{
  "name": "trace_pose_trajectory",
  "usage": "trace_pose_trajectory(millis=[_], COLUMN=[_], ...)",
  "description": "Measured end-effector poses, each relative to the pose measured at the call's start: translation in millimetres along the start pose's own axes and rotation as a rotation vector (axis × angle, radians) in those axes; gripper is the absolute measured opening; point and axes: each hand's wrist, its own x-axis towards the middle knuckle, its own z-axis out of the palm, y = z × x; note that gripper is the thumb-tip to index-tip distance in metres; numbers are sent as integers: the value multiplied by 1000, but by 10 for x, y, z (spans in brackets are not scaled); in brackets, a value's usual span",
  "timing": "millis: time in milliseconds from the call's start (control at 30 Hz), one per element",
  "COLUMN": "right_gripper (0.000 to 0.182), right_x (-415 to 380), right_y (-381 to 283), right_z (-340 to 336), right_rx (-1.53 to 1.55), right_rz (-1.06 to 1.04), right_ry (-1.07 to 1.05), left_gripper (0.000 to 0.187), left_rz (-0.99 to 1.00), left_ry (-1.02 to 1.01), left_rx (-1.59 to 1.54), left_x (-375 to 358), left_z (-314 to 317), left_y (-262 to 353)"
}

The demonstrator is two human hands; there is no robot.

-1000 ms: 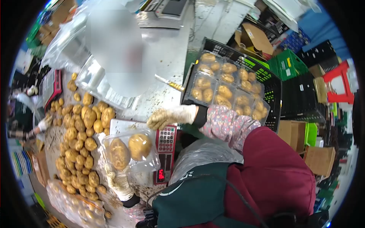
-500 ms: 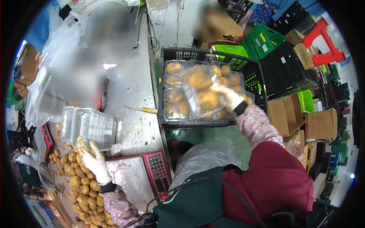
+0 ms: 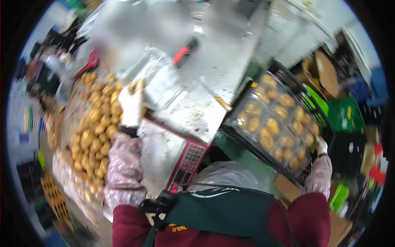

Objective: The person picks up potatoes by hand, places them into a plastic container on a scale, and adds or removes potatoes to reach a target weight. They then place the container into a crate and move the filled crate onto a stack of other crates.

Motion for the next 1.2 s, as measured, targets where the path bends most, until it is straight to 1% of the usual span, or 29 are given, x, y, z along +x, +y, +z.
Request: trace_pose_trajectory(millis=[33, 67, 100, 133, 167, 233, 267, 300, 333, 367, 400, 433, 467, 500, 567, 600, 633, 667, 700, 733, 767, 800, 867, 900, 933, 1033, 1100, 1167, 1200], right_gripper=[42, 41, 45, 46, 47, 50, 53, 52, 44, 37, 35, 34, 34, 35, 40, 42, 48, 54, 56, 57, 59, 59, 57, 60, 67, 73, 75, 77, 78], right_x=[-199, -33, -36, -36, -26, 123, 159, 235, 362, 413, 187, 55, -167, -375, -1064, -1265, -1540, -1794, -1972, -2204, -2346, -2399, -2411, -2393, -2453, -2392, -2381, -2402, -2460], right_y=[-894, -538, -679, -970, -1213, -1433, -1745, -2081, -2391, -2820, -3638, -4277, -4891, -5442, -6412, -6660, -6919, -7101, -7275, -7505, -7696, -7835, -8160, -8316, -8489, -8594, -8640, -8655, -8625], right_z=[165, 137, 166, 187, 212, 318, 470, 624, 831, 1043, 1392, 1672, 1982, 2298, 2927, 3247, 3584, 3948, 4345, 4637, 4954, 5334, 5994, 6266, 6363, 6773, 6876, 6853, 6797], right_rx=[-17, 376, 339, 57, -225, -431, -391, -362, -206, -258, -139, -78, -167, -24, 137, 145, 201, 238, 191, 121, 41, 15, -211, -377, -567, -690, -701, -660, -565], right_rz=[344, 493, 500, 514, 515, 306, 179, 49, -95, -334, -401, -598, -784, -893, -957, -1085, -1134, -1188, -1405, -1479, -1557, -1669, -1598, -1541, -1466, -1392, -1335, -1286, -1342], right_ry=[165, 127, 161, 252, 354, 554, 652, 666, 630, 611, 558, 435, 438, 298, 41, -89, -308, -485, -540, -598, -585, -480, -439, -459, -479, -585, -552, -607, -605], left_gripper=[20, 17, 15, 14, 14, 28, 31, 35, 35, 35, 34, 34, 31, 28, 26, 28, 30, 31, 31, 33, 35, 39, 39, 40, 38, 42, 39, 34, 36], left_rz=[2, 19, 43, 119, 186, 458, 454, 448, 444, 441, 430, 419, 369, 319, 290, 232, 176, 187, 184, 163, 143, 67, 21, -20, -19, -72, -87, -214, -294], left_ry=[120, 217, 309, 267, 215, 149, 56, -42, -43, -44, -29, -14, -30, -46, -13, -37, -61, -41, -27, -18, -8, 23, 88, 143, 181, 194, 224, 353, 422], left_rx=[-155, -148, -147, 5, 154, 367, 464, 555, 612, 666, 693, 718, 722, 725, 764, 708, 651, 612, 613, 529, 447, 399, 416, 428, 408, 456, 447, 288, 54], left_x=[-55, -167, -241, -362, -563, -999, -1302, -1651, -1992, -2321, -2601, -2850, -3061, -3247, -3486, -3547, -3577, -3577, -3520, -3416, -3352, -3394, -3334, -3308, -3309, -3337, -3296, -3255, -3282], left_z=[19, -20, -64, -194, -332, -539, -654, -728, -757, -767, -777, -780, -780, -776, -758, -760, -762, -768, -821, -918, -1001, -1055, -1235, -1315, -1385, -1533, -1609, -1654, -1620], left_y=[-114, 52, 270, 512, 690, 735, 704, 639, 550, 459, 411, 365, 318, 273, 234, 231, 222, 204, 248, 345, 393, 385, 411, 404, 363, 263, 218, 152, 22])
